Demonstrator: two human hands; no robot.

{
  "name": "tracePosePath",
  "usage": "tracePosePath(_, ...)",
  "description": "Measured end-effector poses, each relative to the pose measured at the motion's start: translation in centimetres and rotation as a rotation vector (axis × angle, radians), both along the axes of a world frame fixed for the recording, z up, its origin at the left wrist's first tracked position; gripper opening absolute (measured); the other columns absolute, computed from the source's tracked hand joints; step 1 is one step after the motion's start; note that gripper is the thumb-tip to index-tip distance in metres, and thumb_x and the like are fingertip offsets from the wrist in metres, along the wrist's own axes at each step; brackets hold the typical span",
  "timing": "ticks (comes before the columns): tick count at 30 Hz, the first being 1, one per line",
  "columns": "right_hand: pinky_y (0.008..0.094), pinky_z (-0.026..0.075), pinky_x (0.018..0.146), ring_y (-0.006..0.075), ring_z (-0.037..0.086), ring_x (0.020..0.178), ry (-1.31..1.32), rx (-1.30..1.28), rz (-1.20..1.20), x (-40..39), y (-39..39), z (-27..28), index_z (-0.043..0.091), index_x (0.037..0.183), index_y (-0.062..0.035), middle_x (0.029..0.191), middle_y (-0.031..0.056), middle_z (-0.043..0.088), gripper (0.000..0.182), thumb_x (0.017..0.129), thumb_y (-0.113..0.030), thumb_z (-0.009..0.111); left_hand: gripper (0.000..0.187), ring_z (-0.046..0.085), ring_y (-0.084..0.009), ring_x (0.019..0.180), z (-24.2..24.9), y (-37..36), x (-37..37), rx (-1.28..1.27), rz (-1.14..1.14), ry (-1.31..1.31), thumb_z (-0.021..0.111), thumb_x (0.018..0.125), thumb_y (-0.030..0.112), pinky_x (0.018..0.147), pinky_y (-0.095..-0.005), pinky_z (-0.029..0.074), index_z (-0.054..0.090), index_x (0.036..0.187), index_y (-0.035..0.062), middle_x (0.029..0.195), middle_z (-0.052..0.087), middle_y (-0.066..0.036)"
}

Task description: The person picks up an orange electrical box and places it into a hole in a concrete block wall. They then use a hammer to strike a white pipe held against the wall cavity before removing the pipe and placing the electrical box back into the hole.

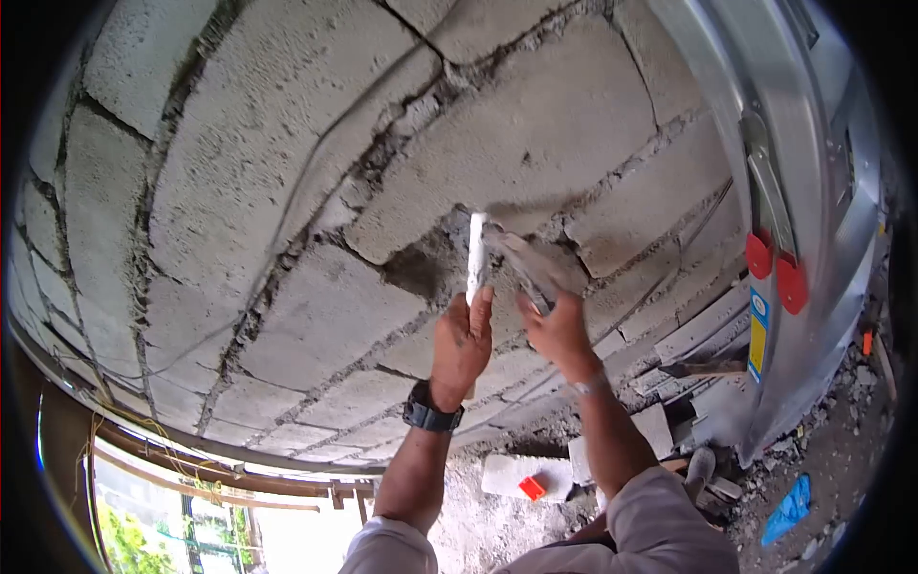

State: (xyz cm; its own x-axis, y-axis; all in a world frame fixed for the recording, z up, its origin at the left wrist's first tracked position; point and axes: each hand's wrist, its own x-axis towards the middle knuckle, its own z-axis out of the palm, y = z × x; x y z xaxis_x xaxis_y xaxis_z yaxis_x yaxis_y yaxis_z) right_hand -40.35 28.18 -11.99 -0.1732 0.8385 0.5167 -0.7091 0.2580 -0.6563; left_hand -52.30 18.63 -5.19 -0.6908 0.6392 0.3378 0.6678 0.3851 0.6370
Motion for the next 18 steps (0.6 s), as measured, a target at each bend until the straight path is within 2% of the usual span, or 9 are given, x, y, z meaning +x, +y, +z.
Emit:
tracePosePath(2, 0.0339, 0.049, 0.058, 0.0234, 0.064, 0.064, -0.521, 0.079, 0.053, -1.2, 1.3, 0.2, 0.062, 0.096, 0.0008, 0.074, 0.018, 0.064, 0.023, 0.081, -0.015, 0.07, 0.048, 0.04, -0.0142, 0.048, 0.4, -0.6, -0.2, 0.0, 0.0, -0.003, 0.05, 0.096, 0.041, 0.045, -0.0324, 0.038, 0.051, 0.074, -0.0013, 0.053, 0.046, -0.008)
tracePosePath(4, 0.032, 0.049, 0.061, 0.0233, 0.064, 0.067, -0.448, 0.088, -0.008, 0.7, 1.5, -0.1, 0.061, 0.102, 0.0023, 0.078, 0.0179, 0.065, 0.025, 0.081, -0.008, 0.068, 0.044, 0.036, -0.0028, 0.046, 0.4, 0.1, 0.3, 0.041, -0.012, -0.238, 0.049, 0.095, 0.045, 0.04, -0.022, 0.029, 0.047, 0.073, 0.0076, 0.055, 0.04, 0.006)
tracePosePath(5, 0.0319, 0.049, 0.063, 0.0236, 0.064, 0.069, -0.369, 0.088, -0.07, 1.6, 1.2, -0.3, 0.061, 0.102, 0.0037, 0.08, 0.0176, 0.065, 0.025, 0.081, -0.007, 0.067, 0.045, 0.036, -0.0037, 0.039, 0.9, 0.3, 0.8, 0.031, -0.018, -0.259, 0.048, 0.094, 0.049, 0.036, -0.0222, 0.028, 0.046, 0.072, 0.0098, 0.051, 0.041, 0.005)
tracePosePath(8, 0.0329, 0.048, 0.069, 0.0251, 0.062, 0.074, -0.221, -0.088, 0.006, 4.0, 0.1, 1.6, 0.06, 0.094, 0.0064, 0.086, 0.0165, 0.065, 0.02, 0.083, -0.009, 0.065, 0.048, 0.036, -0.0046, 0.038, 1.2, 0.4, 0.9, 0.017, 0.001, -0.267, 0.047, 0.094, 0.051, 0.036, -0.022, 0.028, 0.047, 0.072, 0.0085, 0.049, 0.04, 0.004)
tracePosePath(9, 0.0335, 0.049, 0.068, 0.0251, 0.062, 0.072, 0.15, -0.095, 0.113, 4.1, 0.0, 2.4, 0.059, 0.09, 0.005, 0.083, 0.0153, 0.065, 0.019, 0.084, -0.012, 0.065, 0.048, 0.036, -0.0046, 0.038, 1.5, 0.4, 1.2, 0.008, 0.005, -0.263, 0.047, 0.094, 0.051, 0.036, -0.022, 0.028, 0.047, 0.072, 0.0085, 0.049, 0.04, 0.004)
tracePosePath(12, 0.034, 0.046, 0.053, 0.0141, 0.056, 0.055, 0.601, 0.082, 0.09, 0.1, 1.4, 3.7, 0.055, 0.091, -0.0043, 0.068, 0.002, 0.058, 0.021, 0.088, -0.023, 0.064, 0.049, 0.037, -0.0056, 0.038, 2.1, 0.8, 1.6, 0.012, 0.03, -0.32, 0.047, 0.093, 0.052, 0.036, -0.0222, 0.029, 0.047, 0.072, 0.0076, 0.049, 0.042, 0.002)
tracePosePath(14, 0.0356, 0.046, 0.053, 0.0236, 0.058, 0.055, -0.587, 0.111, 0.089, -4.3, 1.9, 2.1, 0.06, 0.083, -0.0057, 0.063, 0.0085, 0.058, 0.013, 0.086, -0.018, 0.063, 0.05, 0.038, -0.0062, 0.039, 2.1, 0.7, 1.6, 0.014, -0.004, -0.268, 0.047, 0.093, 0.052, 0.036, -0.0229, 0.03, 0.048, 0.072, 0.0065, 0.049, 0.042, 0.001)
tracePosePath(17, 0.0346, 0.046, 0.05, 0.0143, 0.054, 0.053, -0.468, 0.179, 0.055, -0.8, 2.3, 2.3, 0.054, 0.093, -0.0055, 0.075, 0.0081, 0.063, 0.021, 0.086, -0.021, 0.066, 0.05, 0.039, -0.0061, 0.039, 2.1, 0.5, 1.2, 0.016, -0.001, -0.278, 0.048, 0.093, 0.051, 0.036, -0.023, 0.03, 0.048, 0.072, 0.0062, 0.05, 0.043, 0.001)
tracePosePath(18, 0.0346, 0.046, 0.05, 0.0143, 0.054, 0.053, -0.489, 0.168, 0.062, 0.9, 1.3, 2.7, 0.054, 0.093, -0.0055, 0.075, 0.0081, 0.063, 0.021, 0.086, -0.021, 0.066, 0.05, 0.039, -0.0061, 0.039, 1.9, 0.3, 1.3, 0.004, 0.004, -0.299, 0.048, 0.093, 0.051, 0.036, -0.023, 0.03, 0.048, 0.072, 0.0062, 0.05, 0.043, 0.001)
